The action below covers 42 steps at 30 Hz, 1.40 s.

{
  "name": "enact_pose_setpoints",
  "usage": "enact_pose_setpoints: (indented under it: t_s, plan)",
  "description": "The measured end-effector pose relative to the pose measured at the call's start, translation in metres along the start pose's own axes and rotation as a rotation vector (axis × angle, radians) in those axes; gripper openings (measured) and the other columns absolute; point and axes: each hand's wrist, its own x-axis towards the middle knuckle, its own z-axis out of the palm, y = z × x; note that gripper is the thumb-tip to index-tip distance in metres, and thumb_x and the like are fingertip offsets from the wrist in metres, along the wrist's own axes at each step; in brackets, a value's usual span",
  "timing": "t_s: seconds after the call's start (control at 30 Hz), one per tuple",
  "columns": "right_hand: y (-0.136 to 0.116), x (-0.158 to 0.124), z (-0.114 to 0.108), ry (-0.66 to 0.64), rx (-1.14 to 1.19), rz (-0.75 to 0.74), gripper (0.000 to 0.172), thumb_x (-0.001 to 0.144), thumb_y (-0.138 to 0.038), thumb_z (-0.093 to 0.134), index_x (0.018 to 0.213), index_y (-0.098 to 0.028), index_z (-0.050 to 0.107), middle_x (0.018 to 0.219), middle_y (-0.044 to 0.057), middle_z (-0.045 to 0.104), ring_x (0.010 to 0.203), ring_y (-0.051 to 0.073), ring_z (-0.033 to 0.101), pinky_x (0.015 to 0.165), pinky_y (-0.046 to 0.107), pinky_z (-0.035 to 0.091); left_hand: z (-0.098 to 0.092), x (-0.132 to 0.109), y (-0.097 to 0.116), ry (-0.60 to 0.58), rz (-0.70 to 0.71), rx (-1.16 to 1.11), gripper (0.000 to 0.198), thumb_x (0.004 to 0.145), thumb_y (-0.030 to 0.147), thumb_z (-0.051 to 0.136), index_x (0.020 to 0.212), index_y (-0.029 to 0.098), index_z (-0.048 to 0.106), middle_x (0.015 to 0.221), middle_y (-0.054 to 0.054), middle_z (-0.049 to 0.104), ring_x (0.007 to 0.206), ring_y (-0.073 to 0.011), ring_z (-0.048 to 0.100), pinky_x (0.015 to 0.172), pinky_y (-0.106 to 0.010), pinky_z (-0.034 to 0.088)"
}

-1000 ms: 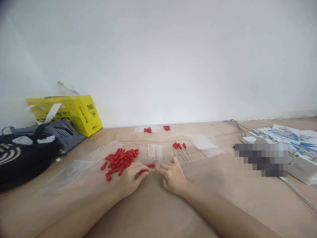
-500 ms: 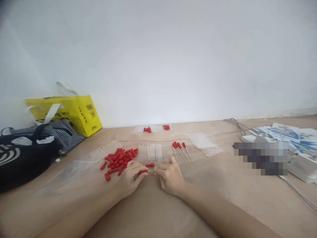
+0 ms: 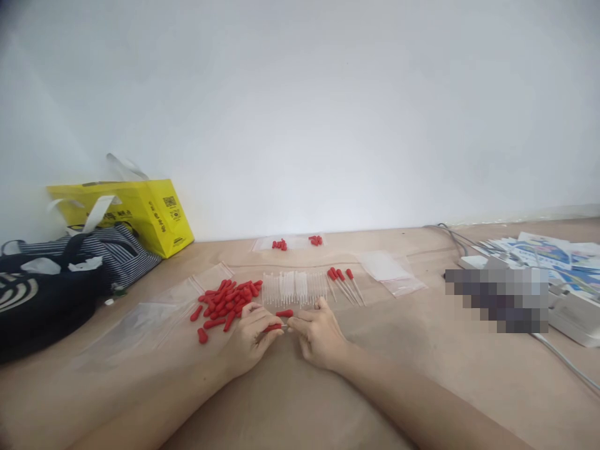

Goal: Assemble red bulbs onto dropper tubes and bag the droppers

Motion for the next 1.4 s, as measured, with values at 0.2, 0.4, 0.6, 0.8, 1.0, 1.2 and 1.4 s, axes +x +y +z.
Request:
enact_pose_setpoints:
  t_s: [0.2, 0.4, 0.6, 0.8, 1.0, 1.2, 1.4]
  plan:
    - [0.012, 0.000, -0.008, 0.031, -0.109, -0.087, 0.021, 0.085, -0.019, 0.039, 0.086, -0.017, 0.060, 0.062, 0.000, 0.057, 0.061, 0.011, 0.044, 0.066, 0.029, 0.021, -0.005, -0.001, -0.006, 0.057, 0.026, 0.120, 0.015, 0.077, 0.028, 0.059, 0.092, 0.027, 0.060, 0.089, 0.002, 0.067, 0.087, -0.0186, 0.056, 0.090, -0.042, 0.016]
    - [0.014, -0.003, -0.006, 0.067, -0.220, -0.113, 0.020, 0.083, -0.016, 0.039, 0.081, -0.017, 0.059, 0.059, 0.000, 0.055, 0.062, 0.012, 0.041, 0.071, 0.031, 0.022, -0.007, -0.001, -0.003, 0.163, 0.074, 0.217, 0.012, 0.076, 0.026, 0.060, 0.087, 0.029, 0.063, 0.086, 0.006, 0.069, 0.088, -0.0196, 0.056, 0.096, -0.046, 0.006]
    - [0.007, -0.003, -0.001, 0.123, -0.133, -0.094, 0.018, 0.080, -0.011, 0.039, 0.078, -0.014, 0.057, 0.059, 0.000, 0.054, 0.060, 0.011, 0.041, 0.065, 0.030, 0.022, -0.004, 0.001, 0.007, 0.138, 0.039, 0.170, 0.005, 0.076, 0.024, 0.058, 0.073, 0.023, 0.061, 0.068, 0.006, 0.067, 0.073, -0.0146, 0.057, 0.096, -0.045, 0.006]
    - [0.005, -0.001, 0.001, 0.103, -0.057, -0.076, 0.021, 0.082, -0.013, 0.036, 0.076, -0.014, 0.056, 0.059, 0.001, 0.053, 0.059, 0.011, 0.041, 0.063, 0.028, 0.022, -0.002, 0.001, 0.009, 0.109, 0.005, 0.128, 0.010, 0.078, 0.022, 0.055, 0.069, 0.022, 0.060, 0.068, 0.005, 0.067, 0.073, -0.0148, 0.056, 0.095, -0.045, 0.007]
    - [0.009, 0.002, -0.001, -0.046, -0.060, -0.050, 0.021, 0.084, -0.015, 0.036, 0.088, -0.015, 0.057, 0.070, 0.003, 0.057, 0.067, 0.014, 0.043, 0.064, 0.028, 0.024, -0.005, 0.002, 0.001, 0.107, -0.037, 0.167, 0.007, 0.077, 0.025, 0.056, 0.072, 0.025, 0.061, 0.068, 0.005, 0.067, 0.075, -0.0166, 0.056, 0.096, -0.047, 0.004]
    - [0.039, -0.004, -0.010, -0.053, -0.227, 0.134, 0.024, 0.079, -0.012, 0.039, 0.086, -0.018, 0.061, 0.075, 0.005, 0.058, 0.073, 0.016, 0.046, 0.068, 0.030, 0.025, -0.010, -0.003, -0.015, 0.090, -0.135, 0.315, 0.029, 0.076, 0.032, 0.056, 0.104, 0.027, 0.055, 0.099, -0.003, 0.063, 0.094, -0.0235, 0.051, 0.092, -0.049, 0.013]
    - [0.080, -0.011, -0.026, -0.024, -0.466, 0.841, 0.030, 0.083, -0.022, 0.034, 0.086, -0.020, 0.063, 0.083, 0.007, 0.063, 0.082, 0.020, 0.051, 0.068, 0.031, 0.027, -0.011, -0.007, -0.023, 0.099, -0.165, 0.357, 0.022, 0.075, 0.025, 0.055, 0.097, 0.026, 0.056, 0.096, -0.004, 0.062, 0.093, -0.0239, 0.051, 0.090, -0.051, 0.015]
